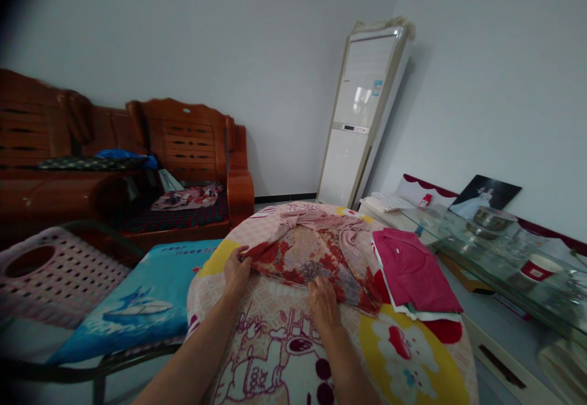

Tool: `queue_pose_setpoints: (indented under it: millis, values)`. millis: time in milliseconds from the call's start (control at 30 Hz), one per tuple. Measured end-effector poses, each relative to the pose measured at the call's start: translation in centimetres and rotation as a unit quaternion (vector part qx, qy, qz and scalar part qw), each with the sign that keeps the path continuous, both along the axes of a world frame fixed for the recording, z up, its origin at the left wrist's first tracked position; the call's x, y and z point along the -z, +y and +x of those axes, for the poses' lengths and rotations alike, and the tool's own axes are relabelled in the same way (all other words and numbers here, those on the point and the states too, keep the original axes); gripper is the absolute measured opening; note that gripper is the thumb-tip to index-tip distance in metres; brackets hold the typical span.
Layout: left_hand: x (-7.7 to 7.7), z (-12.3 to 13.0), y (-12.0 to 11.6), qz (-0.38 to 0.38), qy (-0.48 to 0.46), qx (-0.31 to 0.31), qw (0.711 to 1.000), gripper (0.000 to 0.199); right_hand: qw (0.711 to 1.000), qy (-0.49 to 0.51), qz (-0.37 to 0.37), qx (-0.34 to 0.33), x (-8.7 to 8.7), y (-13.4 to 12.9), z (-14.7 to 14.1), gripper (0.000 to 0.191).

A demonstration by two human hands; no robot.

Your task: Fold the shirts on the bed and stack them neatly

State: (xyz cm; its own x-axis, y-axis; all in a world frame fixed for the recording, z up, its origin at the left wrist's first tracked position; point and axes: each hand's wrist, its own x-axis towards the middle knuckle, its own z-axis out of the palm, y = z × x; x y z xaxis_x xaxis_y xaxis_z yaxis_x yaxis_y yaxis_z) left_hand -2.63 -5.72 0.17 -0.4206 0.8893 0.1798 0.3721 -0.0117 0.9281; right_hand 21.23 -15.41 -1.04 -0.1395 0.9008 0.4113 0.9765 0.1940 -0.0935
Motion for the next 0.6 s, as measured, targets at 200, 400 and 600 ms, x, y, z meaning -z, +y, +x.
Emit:
queue_pose_setpoints:
  millis: [200,400,600]
  values:
    - [-1.5,-2.6,-0.8,-0.019,0.075,-0.059,0.995,0.037,0.99,0.109,-0.069,-0.055,-1.1,-2.0,0.0,0.03]
    - [-1.3,-5.2,-2.1,-0.13,0.231,0.023,0.964,0.028,0.937,0.201,-0.229,-0.169,-2.7,-4.8,-0.2,0.036]
    - [-3.0,-8.3,-1.7,-0.197,0.333,0.178,0.905,0.022,0.892,0.262,-0.3,-0.213,-2.0,-5.0,0.8,0.037]
